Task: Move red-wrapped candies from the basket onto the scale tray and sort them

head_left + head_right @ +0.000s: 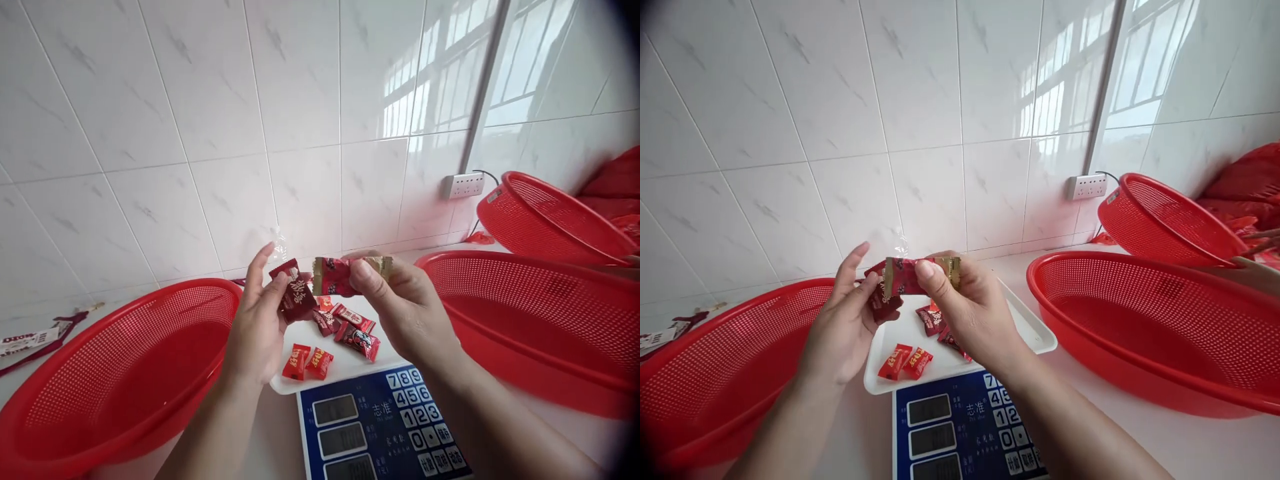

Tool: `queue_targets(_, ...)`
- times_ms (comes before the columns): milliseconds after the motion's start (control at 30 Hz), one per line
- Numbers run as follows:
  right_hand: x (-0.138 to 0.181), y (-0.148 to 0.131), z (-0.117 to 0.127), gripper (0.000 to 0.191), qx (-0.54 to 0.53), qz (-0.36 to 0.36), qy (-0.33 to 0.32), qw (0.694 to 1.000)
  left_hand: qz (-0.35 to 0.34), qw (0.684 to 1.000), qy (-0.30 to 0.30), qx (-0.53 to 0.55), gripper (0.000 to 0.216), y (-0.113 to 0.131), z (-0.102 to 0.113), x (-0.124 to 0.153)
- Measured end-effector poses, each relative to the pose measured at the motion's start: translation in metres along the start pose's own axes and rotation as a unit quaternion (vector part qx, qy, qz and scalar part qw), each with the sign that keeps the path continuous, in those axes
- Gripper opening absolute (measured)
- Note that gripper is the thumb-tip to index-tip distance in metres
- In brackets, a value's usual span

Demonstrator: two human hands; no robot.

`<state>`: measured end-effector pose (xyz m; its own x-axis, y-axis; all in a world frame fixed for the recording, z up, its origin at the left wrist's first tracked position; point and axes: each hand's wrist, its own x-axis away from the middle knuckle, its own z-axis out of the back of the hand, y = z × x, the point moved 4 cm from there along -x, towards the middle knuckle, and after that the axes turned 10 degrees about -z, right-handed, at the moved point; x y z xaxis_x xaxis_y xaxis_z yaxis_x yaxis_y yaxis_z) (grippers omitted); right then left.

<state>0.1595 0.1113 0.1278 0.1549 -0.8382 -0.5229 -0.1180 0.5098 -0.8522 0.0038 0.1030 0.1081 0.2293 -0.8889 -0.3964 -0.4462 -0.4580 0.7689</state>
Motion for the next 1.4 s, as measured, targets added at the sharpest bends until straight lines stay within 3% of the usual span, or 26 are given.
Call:
queue_targets(100, -0.002, 0.008, -0.002, 0.046, 0.105, 0.013, -0.009, 0.994, 0.015, 0.998, -0.058, -0.036, 0.014, -0.008, -0.006, 0.003)
queue_targets(267, -0.003, 0.015, -0.001, 0.051, 0.257, 0.019, -0.029, 0.966, 0.084, 0.985, -0.148, -0.021, 0.040, -0.026, -0.016, 0.012)
queue_targets(367, -0.005, 0.012, 0.003, 0.054, 0.270, 0.012, -0.045, 0.962, 0.077, 0.984, -0.155, -0.031, 0.039, -0.028, -0.018, 0.013)
queue_targets(500, -0.009, 0.010, 0.018, 0.048, 0.309, -0.037, -0.109, 0.944, 0.031, 0.997, -0.069, -0.010, 0.018, -0.022, -0.014, 0.007)
queue_targets(633, -0.010, 0.016, 0.038, 0.028, 0.473, -0.073, -0.166, 0.862, 0.015, 0.998, 0.062, 0.000, 0.019, -0.013, -0.001, -0.003)
queue_targets(700, -0.009, 0.022, 0.039, 0.028, 0.535, -0.087, -0.210, 0.814, 0.027, 0.994, 0.107, -0.001, 0.018, -0.010, 0.005, -0.007)
queue_targets(833, -0.005, 0.037, 0.026, 0.027, 0.610, -0.091, -0.265, 0.741, 0.055, 0.988, 0.142, 0.008, 0.017, -0.008, 0.009, -0.008)
queue_targets(933, -0.002, 0.047, 0.015, 0.014, 0.631, -0.065, -0.280, 0.720, 0.062, 0.987, 0.148, 0.012, 0.015, -0.010, 0.010, -0.007)
queue_targets(1133, -0.007, 0.045, 0.019, 0.019, 0.623, -0.036, -0.239, 0.744, 0.048, 0.994, 0.090, -0.025, 0.023, -0.014, 0.013, -0.009)
queue_targets(1200, -0.011, 0.035, 0.024, 0.019, 0.592, -0.028, -0.196, 0.781, 0.032, 0.996, 0.062, -0.052, 0.017, -0.014, 0.014, -0.011)
queue_targets(1333, -0.013, 0.011, 0.031, 0.017, 0.441, 0.005, -0.087, 0.893, 0.018, 0.994, -0.032, -0.107, 0.008, -0.020, 0.009, -0.009)
queue_targets(1400, -0.009, 0.002, 0.030, 0.017, 0.390, 0.039, -0.060, 0.918, 0.029, 0.988, -0.079, -0.132, 0.013, -0.024, 0.004, -0.004)
